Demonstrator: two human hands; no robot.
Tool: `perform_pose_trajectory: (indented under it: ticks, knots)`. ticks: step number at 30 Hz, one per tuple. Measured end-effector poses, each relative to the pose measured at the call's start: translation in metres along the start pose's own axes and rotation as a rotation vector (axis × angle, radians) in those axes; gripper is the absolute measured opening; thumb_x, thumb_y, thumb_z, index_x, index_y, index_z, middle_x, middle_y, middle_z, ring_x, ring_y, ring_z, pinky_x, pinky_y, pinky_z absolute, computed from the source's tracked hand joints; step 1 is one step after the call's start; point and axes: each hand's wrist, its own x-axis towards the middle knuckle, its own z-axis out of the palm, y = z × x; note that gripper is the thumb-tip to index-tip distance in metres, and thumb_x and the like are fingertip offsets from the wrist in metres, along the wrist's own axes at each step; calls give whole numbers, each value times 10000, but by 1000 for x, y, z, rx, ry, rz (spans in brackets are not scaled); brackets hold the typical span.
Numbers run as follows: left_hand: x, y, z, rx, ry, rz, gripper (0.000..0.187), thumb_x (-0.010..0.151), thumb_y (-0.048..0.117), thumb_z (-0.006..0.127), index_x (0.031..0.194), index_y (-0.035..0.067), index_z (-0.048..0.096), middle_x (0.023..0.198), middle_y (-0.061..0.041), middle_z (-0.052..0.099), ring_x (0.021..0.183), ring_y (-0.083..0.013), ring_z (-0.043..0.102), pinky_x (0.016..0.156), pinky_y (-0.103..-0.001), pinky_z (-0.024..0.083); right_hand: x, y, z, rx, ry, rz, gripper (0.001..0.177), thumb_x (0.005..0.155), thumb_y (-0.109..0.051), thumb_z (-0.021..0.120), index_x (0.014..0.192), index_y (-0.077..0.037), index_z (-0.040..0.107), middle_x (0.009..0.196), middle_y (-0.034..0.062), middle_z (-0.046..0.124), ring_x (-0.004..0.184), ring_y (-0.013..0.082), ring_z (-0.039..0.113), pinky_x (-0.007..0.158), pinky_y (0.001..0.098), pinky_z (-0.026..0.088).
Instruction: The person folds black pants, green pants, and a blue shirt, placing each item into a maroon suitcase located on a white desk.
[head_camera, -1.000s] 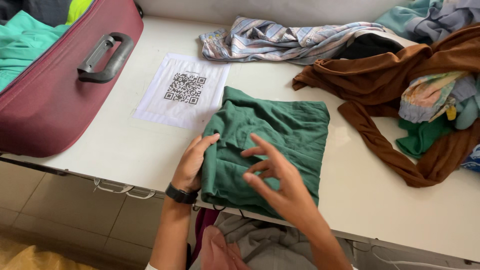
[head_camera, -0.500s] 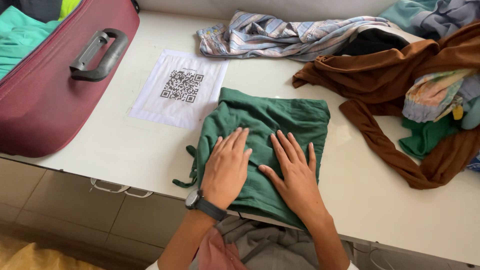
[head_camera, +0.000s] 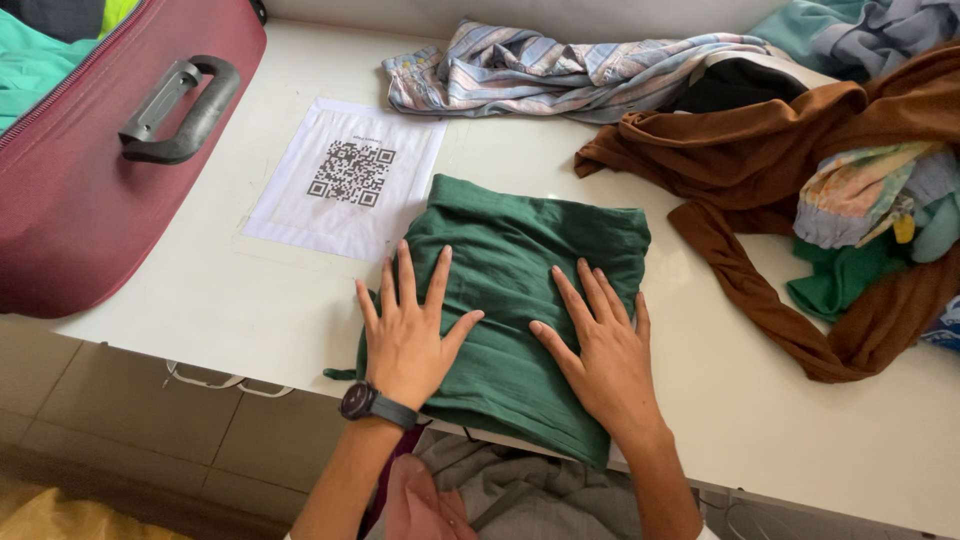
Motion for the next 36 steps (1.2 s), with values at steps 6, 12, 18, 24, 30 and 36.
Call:
perform_pose_trajectory:
  ticks: [6, 12, 18, 24, 30, 36]
  knots:
    - [49, -8, 11, 202, -76, 112, 939, 773, 647, 670, 1578, 369, 275, 1616, -172, 292, 1463, -433, 307, 1147, -708, 131, -23, -13, -28, -165, 29, -6, 669, 933, -562, 553, 1451, -138, 550, 1450, 112, 561, 1302, 250, 517, 1143, 476, 270]
    - [86, 30, 13, 85, -216, 276, 908, 760, 334, 797, 1557, 356, 361, 1628, -61, 327, 1496, -356, 311, 1225, -665, 91, -61, -48, -51, -294, 60, 45, 571, 907, -494, 646, 1199, -5, 693, 1115, 141, 743, 955, 263, 695, 907, 376, 479]
    - [61, 79, -1, 161, -230, 455, 859, 806, 5, 707, 1561, 261, 388, 1646, -113, 304, 1485, -385, 298, 1201, -640, 96, -53, -55, -79, -25, -220, 304, 475, 923, -506, 633, 1236, -160, 720, 924, 33, 769, 899, 182, 722, 897, 343, 498]
    - [12, 83, 1, -86, -85, 249, 717, 932, 319, 623, 1556, 123, 329, 1649, -171, 222, 1525, -378, 192, 1179, -686, 56, -24, -11, -38, -18, 116, -219, 597, 937, -431, 609, 1418, -89, 521, 1488, 65, 522, 1444, 235, 401, 1209, 547, 176]
    - [-8, 41, 6, -123, -21, 158, 750, 1005, 471, 494, 1598, 70, 270, 1679, -162, 169, 1554, -311, 160, 1204, -660, 44, -15, 27, -13, -74, 17, -79, 709, 955, -608, 489, 1558, -243, 408, 1626, 5, 373, 1501, 198, 300, 1240, 543, 108]
    - [-10, 16, 10, -71, -70, -4, 730, 1008, 422, 471, 1592, 33, 268, 1698, -121, 172, 1542, -376, 146, 1156, -673, 115, -14, 53, -18, -66, 7, 45, 655, 968, -615, 446, 1552, -323, 406, 1639, 20, 348, 1519, 222, 241, 1231, 519, 105]
